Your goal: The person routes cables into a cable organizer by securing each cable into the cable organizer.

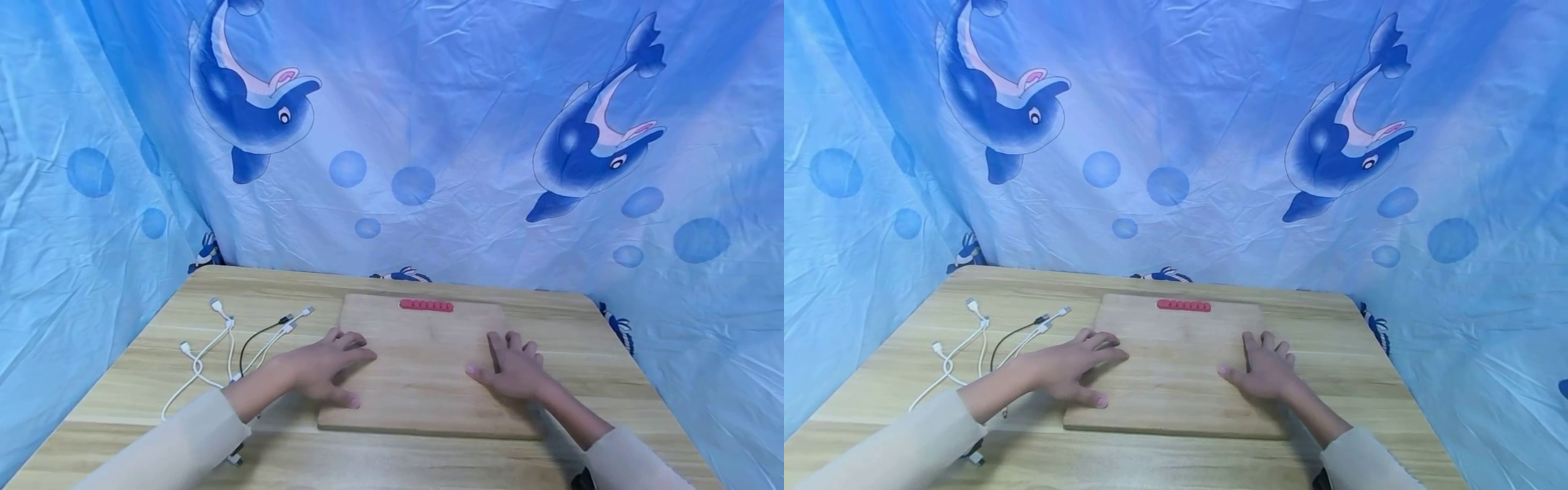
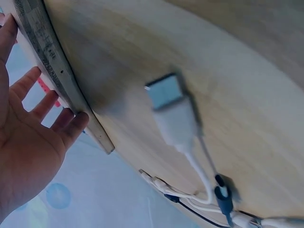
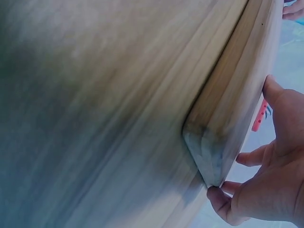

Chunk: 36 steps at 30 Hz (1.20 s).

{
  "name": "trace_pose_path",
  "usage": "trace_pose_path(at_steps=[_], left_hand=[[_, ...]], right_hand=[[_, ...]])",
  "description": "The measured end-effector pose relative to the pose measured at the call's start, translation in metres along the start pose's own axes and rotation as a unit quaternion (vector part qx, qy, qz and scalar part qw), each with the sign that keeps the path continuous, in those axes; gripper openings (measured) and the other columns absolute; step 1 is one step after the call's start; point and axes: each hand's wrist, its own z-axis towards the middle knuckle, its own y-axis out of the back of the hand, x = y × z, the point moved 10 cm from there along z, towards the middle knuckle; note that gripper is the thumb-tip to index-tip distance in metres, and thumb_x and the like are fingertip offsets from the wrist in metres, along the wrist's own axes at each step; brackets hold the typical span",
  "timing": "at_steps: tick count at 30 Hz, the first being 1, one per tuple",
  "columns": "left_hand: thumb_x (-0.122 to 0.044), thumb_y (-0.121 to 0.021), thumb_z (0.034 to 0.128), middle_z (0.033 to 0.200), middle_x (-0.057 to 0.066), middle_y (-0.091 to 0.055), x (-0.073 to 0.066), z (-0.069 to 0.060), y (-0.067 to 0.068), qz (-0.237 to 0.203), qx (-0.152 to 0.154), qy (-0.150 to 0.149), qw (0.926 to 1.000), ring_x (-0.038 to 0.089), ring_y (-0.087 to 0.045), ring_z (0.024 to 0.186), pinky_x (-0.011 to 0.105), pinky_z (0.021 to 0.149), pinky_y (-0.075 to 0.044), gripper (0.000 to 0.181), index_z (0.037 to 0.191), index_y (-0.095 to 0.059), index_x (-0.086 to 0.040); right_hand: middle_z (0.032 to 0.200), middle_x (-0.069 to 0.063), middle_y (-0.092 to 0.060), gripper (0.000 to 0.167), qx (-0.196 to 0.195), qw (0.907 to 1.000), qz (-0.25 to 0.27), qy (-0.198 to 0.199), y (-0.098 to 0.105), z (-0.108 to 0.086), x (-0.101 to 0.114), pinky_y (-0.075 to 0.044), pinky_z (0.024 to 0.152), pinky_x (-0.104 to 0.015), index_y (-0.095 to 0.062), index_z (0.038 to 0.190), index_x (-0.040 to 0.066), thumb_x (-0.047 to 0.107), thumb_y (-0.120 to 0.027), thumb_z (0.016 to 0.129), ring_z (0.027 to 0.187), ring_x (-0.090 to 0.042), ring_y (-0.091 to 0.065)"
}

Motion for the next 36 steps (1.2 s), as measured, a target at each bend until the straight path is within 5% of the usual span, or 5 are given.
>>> trace_pose_path(at_steps=[18,36], left_hand=[[-0.072,-0.067,0.0848,0.159,0.006,-0.036,0.012,-0.028,0.0,0.008,-0.014,-0.006,0.9999,0.033,-0.034,0.141,0.055,0.108,-0.043,0.086,0.155,-0.044,-0.028],[-0.073,-0.067,0.0833,0.159,0.003,-0.036,0.016,-0.046,0.0,-0.012,-0.012,0.004,0.9999,0.029,-0.035,0.14,0.056,0.106,-0.043,0.086,0.155,-0.044,-0.032]], right_hand=[[0.148,-0.037,-0.032,0.103,0.004,0.9998,-0.004,0.021,-0.006,-0.002,0.024,-0.036,0.092,-0.071,-0.037,0.156,0.003,0.075,-0.062,0.086,0.123,-0.056,-0.035],[0.149,-0.031,-0.034,0.098,0.062,0.9971,0.017,0.04,-0.007,-0.006,0.029,-0.045,0.093,-0.064,-0.039,0.157,0.008,0.065,-0.073,0.085,0.126,-0.048,-0.038]])
